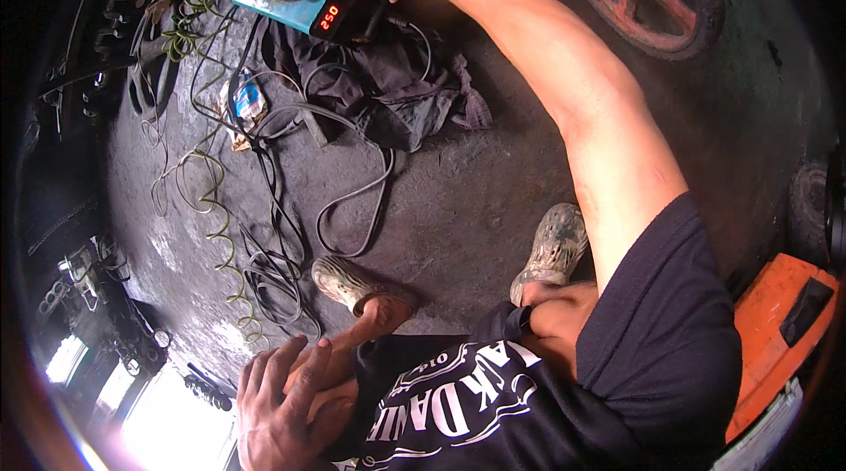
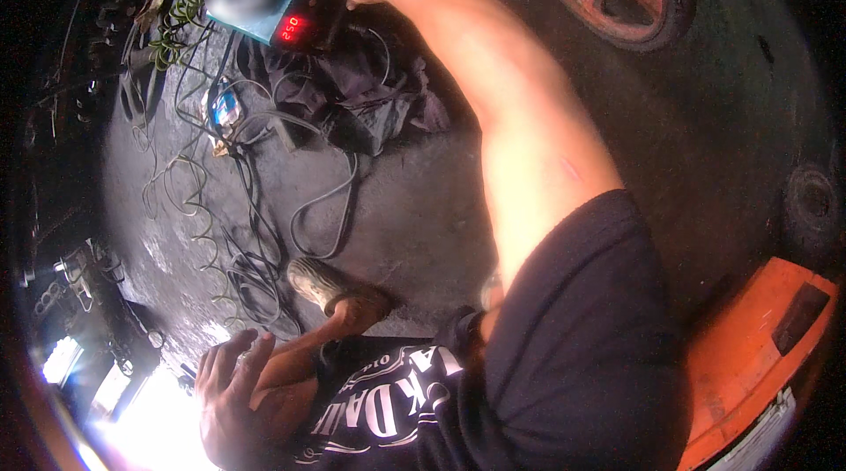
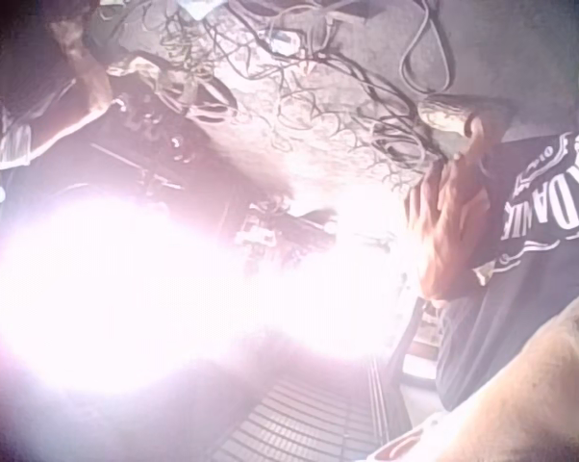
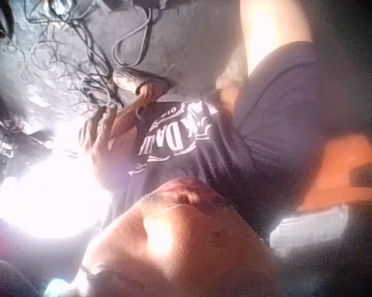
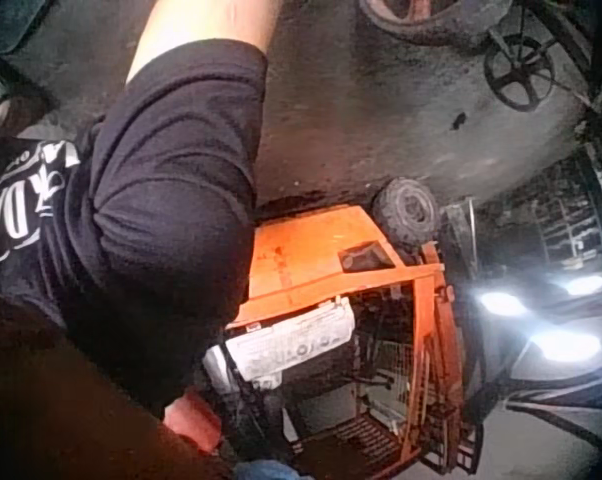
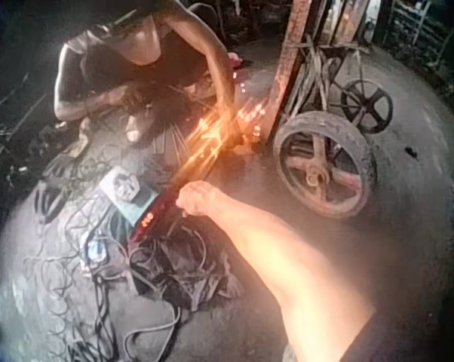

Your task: The person adjusts a welding machine setting and then uses a welding torch to join metal rods on a wheeled frame while another person holds the metal in place.

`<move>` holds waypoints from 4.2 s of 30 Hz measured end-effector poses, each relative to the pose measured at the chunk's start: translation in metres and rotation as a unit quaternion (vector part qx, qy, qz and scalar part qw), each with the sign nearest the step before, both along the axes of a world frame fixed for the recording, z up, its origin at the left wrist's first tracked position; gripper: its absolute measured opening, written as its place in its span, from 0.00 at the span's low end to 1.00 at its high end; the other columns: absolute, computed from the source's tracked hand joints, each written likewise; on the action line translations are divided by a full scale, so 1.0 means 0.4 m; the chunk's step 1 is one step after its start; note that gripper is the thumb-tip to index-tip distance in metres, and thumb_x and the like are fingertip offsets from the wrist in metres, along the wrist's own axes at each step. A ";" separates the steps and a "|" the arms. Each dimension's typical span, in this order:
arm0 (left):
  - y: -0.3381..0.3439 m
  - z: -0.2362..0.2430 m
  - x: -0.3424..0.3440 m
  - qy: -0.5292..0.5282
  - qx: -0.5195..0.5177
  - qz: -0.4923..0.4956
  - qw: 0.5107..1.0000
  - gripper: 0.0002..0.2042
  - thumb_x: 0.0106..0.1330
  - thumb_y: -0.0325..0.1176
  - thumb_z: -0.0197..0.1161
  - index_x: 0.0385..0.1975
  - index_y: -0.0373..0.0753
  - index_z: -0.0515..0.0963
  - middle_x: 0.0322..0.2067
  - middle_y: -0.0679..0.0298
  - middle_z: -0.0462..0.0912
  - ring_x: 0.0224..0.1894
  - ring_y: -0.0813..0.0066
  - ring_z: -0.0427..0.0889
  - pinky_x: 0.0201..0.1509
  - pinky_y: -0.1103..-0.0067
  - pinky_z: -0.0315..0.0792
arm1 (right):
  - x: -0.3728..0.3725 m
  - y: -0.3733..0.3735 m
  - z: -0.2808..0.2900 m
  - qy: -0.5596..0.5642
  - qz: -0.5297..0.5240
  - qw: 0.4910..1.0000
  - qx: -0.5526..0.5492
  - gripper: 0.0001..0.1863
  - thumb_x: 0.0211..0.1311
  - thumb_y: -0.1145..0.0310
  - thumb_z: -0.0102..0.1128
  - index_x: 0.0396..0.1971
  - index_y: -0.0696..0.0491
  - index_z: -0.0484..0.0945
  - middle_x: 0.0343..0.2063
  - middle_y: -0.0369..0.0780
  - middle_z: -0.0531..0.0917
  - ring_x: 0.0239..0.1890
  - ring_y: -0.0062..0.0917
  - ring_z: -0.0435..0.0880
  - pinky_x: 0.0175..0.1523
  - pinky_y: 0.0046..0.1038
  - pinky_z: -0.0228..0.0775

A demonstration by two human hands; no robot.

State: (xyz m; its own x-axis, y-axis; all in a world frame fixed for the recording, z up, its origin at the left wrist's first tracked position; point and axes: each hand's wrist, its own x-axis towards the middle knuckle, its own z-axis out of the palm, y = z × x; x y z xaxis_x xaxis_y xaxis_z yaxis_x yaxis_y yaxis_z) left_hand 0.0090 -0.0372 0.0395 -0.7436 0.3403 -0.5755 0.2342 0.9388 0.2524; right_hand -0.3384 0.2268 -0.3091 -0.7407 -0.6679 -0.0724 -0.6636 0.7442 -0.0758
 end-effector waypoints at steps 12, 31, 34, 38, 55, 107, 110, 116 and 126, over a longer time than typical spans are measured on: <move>0.004 -0.004 -0.003 0.004 -0.006 0.004 1.000 0.28 0.56 0.39 0.65 0.60 0.45 0.76 0.53 0.50 0.78 0.54 0.48 0.78 0.58 0.59 0.71 | -0.007 0.008 -0.035 0.017 0.016 0.999 -0.040 0.17 0.57 0.52 0.65 0.32 0.52 0.87 0.35 0.46 0.87 0.43 0.40 0.86 0.50 0.40 0.78; 0.005 0.003 -0.019 0.004 0.000 0.003 1.000 0.26 0.56 0.37 0.66 0.58 0.43 0.77 0.52 0.50 0.79 0.51 0.48 0.79 0.55 0.60 0.73 | 0.026 -0.028 0.043 -0.075 -0.017 0.997 0.002 0.18 0.58 0.50 0.66 0.39 0.49 0.86 0.41 0.41 0.87 0.50 0.39 0.84 0.54 0.40 0.78; 0.002 0.004 -0.017 0.004 0.001 0.006 1.000 0.26 0.56 0.37 0.66 0.58 0.43 0.78 0.52 0.50 0.79 0.51 0.48 0.79 0.55 0.60 0.73 | 0.030 -0.031 0.032 -0.053 -0.003 0.999 0.001 0.19 0.59 0.50 0.66 0.39 0.49 0.86 0.41 0.42 0.87 0.49 0.39 0.85 0.54 0.40 0.78; 0.003 0.005 -0.016 0.004 0.004 0.008 1.000 0.26 0.56 0.37 0.66 0.57 0.42 0.78 0.51 0.50 0.79 0.51 0.48 0.79 0.55 0.60 0.73 | 0.031 -0.034 0.003 -0.031 -0.017 0.999 0.012 0.19 0.60 0.49 0.64 0.38 0.51 0.87 0.39 0.43 0.87 0.48 0.39 0.85 0.52 0.40 0.79; 0.018 0.010 -0.011 0.003 -0.001 0.031 1.000 0.25 0.55 0.36 0.67 0.56 0.41 0.78 0.51 0.50 0.80 0.49 0.48 0.80 0.54 0.59 0.74 | 0.041 -0.017 -0.038 0.022 -0.007 0.999 -0.035 0.20 0.61 0.49 0.62 0.36 0.52 0.86 0.35 0.45 0.87 0.45 0.40 0.86 0.50 0.40 0.79; 0.019 0.030 0.015 0.009 -0.003 0.009 1.000 0.26 0.52 0.37 0.69 0.54 0.37 0.78 0.51 0.48 0.80 0.50 0.46 0.79 0.53 0.59 0.74 | 0.048 -0.025 -0.040 -0.012 -0.051 0.998 0.017 0.22 0.66 0.46 0.55 0.42 0.51 0.84 0.41 0.40 0.86 0.48 0.36 0.83 0.54 0.38 0.77; 0.025 0.033 0.015 0.013 -0.003 0.014 1.000 0.26 0.52 0.37 0.69 0.54 0.37 0.78 0.51 0.48 0.80 0.50 0.46 0.79 0.53 0.59 0.74 | 0.056 -0.016 -0.033 0.007 -0.048 0.999 -0.006 0.20 0.65 0.48 0.57 0.38 0.51 0.85 0.39 0.41 0.87 0.48 0.36 0.85 0.53 0.37 0.77; 0.035 0.054 0.015 0.051 -0.002 0.012 0.999 0.24 0.51 0.32 0.65 0.51 0.36 0.78 0.49 0.48 0.81 0.48 0.47 0.80 0.51 0.59 0.75 | 0.050 -0.028 -0.028 -0.003 -0.034 0.999 0.032 0.23 0.66 0.45 0.55 0.41 0.50 0.83 0.40 0.40 0.86 0.48 0.35 0.83 0.54 0.37 0.76; 0.002 0.051 0.021 0.031 0.000 0.038 0.999 0.26 0.51 0.34 0.66 0.54 0.43 0.79 0.51 0.53 0.80 0.49 0.49 0.79 0.52 0.60 0.74 | 0.051 -0.025 -0.053 0.045 -0.035 0.998 0.013 0.22 0.63 0.44 0.57 0.37 0.49 0.83 0.38 0.38 0.85 0.47 0.34 0.84 0.52 0.36 0.76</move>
State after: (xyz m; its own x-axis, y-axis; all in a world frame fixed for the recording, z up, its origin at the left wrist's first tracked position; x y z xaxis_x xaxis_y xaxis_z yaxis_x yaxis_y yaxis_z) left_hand 0.0175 -0.0362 0.0598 -0.8011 0.2819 -0.5280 0.1782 0.9545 0.2391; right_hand -0.3179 0.2169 -0.3302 -0.7901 -0.6127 -0.0196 -0.6129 0.7902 0.0025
